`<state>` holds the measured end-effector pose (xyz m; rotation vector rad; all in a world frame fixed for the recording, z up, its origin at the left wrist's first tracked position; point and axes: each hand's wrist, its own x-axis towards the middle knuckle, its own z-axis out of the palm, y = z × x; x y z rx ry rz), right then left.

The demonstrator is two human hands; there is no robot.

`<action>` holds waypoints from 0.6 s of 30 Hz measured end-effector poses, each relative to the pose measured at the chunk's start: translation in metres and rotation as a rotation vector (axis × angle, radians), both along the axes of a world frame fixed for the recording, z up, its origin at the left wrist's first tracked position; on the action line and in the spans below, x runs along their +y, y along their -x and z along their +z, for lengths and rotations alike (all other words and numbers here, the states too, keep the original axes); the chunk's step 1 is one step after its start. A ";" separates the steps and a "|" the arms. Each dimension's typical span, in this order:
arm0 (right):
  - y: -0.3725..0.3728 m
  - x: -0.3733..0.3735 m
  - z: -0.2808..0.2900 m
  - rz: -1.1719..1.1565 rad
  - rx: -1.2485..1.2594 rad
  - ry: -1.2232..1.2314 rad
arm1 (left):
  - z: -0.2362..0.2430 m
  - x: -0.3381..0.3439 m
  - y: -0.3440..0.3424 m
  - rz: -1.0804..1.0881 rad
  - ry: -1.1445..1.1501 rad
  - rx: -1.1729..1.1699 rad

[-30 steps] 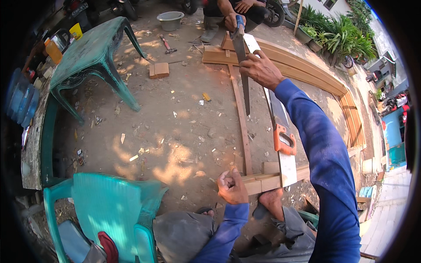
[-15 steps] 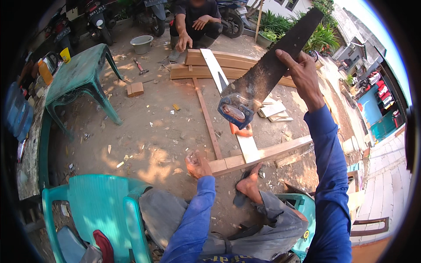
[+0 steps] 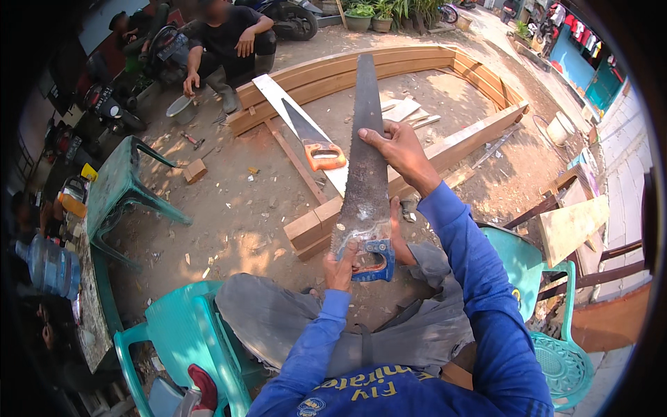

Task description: The person saws a piece of lumber while another person holds it, then switches to a different saw to continue cutting the wood before using a measuring tape.

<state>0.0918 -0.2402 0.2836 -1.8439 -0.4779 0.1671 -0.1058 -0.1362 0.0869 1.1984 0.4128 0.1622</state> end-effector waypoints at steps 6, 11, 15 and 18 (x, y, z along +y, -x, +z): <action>0.129 -0.063 -0.089 0.018 0.231 -0.333 | 0.005 -0.020 0.016 0.253 0.187 0.052; 0.212 -0.067 -0.138 -0.103 0.209 -0.383 | 0.006 -0.057 0.009 0.264 0.418 0.075; 0.209 -0.058 -0.138 -0.220 0.299 -0.713 | 0.017 -0.081 0.007 0.331 0.546 0.156; 0.195 -0.054 -0.141 -0.295 0.434 -0.929 | 0.025 -0.089 0.027 0.263 0.535 0.082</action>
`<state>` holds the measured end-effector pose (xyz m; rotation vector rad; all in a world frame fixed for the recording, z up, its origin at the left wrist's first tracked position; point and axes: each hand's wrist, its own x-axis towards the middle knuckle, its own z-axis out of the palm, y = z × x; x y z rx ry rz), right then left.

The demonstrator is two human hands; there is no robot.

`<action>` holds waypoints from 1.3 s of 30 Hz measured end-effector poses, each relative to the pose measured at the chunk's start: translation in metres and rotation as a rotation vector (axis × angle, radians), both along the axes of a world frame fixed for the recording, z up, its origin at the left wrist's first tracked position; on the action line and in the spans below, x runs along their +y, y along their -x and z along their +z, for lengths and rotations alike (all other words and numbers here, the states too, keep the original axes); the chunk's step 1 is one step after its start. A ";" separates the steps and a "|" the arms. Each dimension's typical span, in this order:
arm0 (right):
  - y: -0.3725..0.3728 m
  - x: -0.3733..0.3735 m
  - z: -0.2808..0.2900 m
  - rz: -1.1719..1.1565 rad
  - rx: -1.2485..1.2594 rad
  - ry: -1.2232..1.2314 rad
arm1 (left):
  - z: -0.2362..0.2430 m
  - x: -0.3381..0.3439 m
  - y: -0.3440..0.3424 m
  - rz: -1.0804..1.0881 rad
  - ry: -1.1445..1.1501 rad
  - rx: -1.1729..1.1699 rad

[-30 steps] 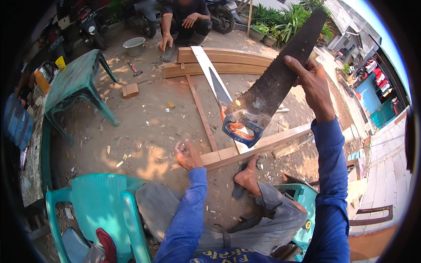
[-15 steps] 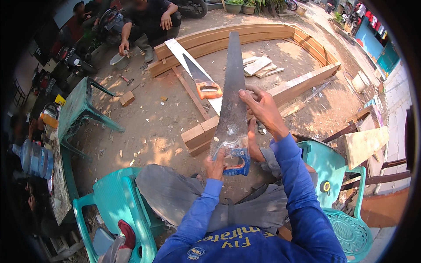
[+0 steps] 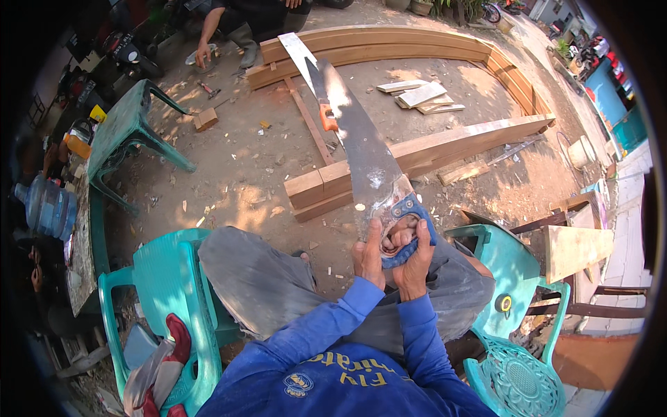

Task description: The person saws a piece of lumber while another person holds it, then switches to a different saw to continue cutting the wood before using a measuring tape.

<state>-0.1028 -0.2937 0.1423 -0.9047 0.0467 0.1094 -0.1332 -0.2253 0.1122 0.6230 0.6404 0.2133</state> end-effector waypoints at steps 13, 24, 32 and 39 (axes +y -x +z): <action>0.010 -0.043 -0.060 0.450 0.450 -0.706 | 0.008 0.228 -0.023 0.456 -0.320 0.047; 0.012 -0.051 -0.073 0.503 0.423 -0.673 | 0.011 0.208 -0.029 -0.246 -0.185 -0.155; 0.012 -0.045 -0.085 0.536 0.426 -0.636 | -0.005 0.200 -0.032 -0.371 -0.122 -0.176; 0.014 -0.044 -0.088 0.515 0.461 -0.595 | -0.019 0.198 -0.033 -0.349 -0.105 -0.156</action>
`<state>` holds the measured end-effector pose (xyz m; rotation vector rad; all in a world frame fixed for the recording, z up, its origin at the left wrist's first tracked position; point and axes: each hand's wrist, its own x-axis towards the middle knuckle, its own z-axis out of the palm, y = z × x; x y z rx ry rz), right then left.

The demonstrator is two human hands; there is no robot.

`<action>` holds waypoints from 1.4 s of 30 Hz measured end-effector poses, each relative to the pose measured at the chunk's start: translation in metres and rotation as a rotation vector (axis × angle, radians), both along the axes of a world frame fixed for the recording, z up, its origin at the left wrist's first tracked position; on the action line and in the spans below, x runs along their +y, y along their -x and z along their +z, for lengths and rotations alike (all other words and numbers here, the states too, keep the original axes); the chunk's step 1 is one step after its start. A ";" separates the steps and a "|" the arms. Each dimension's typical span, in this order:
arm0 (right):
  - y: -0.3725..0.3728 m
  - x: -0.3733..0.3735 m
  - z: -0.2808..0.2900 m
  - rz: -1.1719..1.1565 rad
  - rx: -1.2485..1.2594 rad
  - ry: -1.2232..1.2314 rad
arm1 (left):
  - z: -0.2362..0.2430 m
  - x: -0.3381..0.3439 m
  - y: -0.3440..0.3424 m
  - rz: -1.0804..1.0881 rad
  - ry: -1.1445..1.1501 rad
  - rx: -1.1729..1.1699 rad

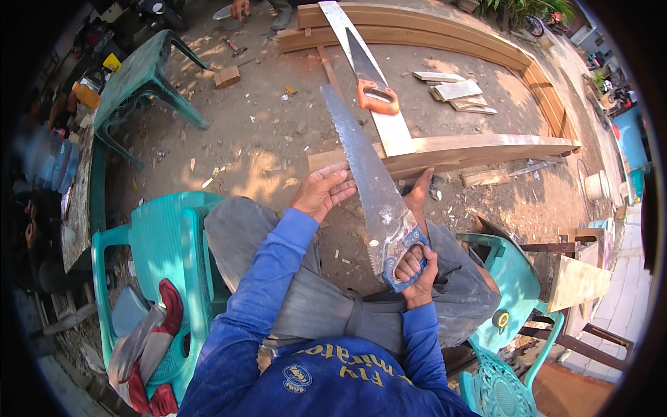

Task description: The person saws a piece of lumber while another person holds it, then switches to a different saw to continue cutting the wood before using a measuring tape.

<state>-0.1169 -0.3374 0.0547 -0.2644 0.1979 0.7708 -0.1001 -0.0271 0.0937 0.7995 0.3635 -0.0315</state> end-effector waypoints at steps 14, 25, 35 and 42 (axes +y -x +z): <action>-0.001 0.000 -0.008 -0.004 0.009 -0.035 | -0.006 -0.002 0.000 0.018 0.022 0.016; -0.001 0.003 -0.008 0.005 -0.023 0.076 | -0.010 -0.002 0.000 0.031 0.016 0.030; 0.026 0.013 0.080 -0.240 -0.274 0.706 | -0.019 0.010 -0.013 0.591 -0.316 0.265; 0.036 0.034 0.084 -0.229 -0.862 1.349 | -0.057 0.052 -0.080 0.863 -0.868 0.376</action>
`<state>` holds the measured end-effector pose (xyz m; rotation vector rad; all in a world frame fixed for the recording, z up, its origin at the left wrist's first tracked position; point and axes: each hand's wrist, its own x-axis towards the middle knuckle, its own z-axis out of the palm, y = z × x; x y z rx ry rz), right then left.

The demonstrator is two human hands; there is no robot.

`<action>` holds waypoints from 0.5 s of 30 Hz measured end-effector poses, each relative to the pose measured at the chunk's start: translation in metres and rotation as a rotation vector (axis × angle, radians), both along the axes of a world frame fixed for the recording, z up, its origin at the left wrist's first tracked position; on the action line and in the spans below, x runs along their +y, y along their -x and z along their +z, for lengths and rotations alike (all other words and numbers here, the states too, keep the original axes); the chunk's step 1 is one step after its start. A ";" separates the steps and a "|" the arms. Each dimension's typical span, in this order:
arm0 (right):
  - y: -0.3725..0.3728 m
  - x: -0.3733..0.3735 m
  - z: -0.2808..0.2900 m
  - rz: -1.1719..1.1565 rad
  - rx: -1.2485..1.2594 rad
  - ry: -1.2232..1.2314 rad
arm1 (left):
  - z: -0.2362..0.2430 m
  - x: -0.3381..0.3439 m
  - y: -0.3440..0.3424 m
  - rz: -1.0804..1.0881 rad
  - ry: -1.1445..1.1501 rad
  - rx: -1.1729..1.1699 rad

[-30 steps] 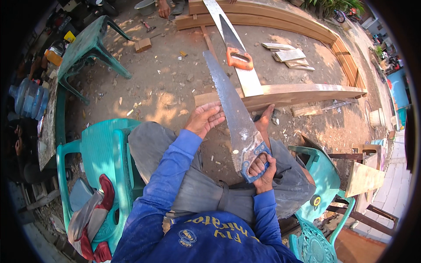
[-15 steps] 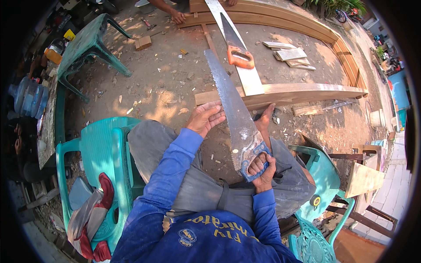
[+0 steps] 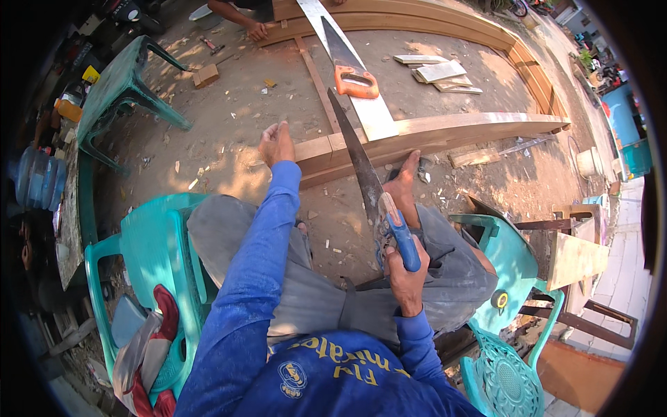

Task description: The person saws a piece of lumber while another person holds it, then switches to a different saw to continue cutting the wood before using a measuring tape.

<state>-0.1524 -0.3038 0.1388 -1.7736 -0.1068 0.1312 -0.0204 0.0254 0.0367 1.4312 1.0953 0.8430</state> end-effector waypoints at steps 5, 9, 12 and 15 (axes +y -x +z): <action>0.011 0.013 0.007 0.035 -0.151 0.125 | -0.028 -0.005 -0.016 -0.081 -0.046 0.185; 0.017 0.011 0.010 0.075 -0.098 0.181 | -0.049 -0.005 -0.018 -0.066 -0.109 0.145; 0.030 0.009 0.015 0.099 -0.039 0.227 | -0.074 0.011 -0.015 -0.034 -0.081 0.012; 0.048 -0.005 0.028 0.082 -0.020 0.307 | -0.050 -0.011 -0.010 -0.056 0.009 0.083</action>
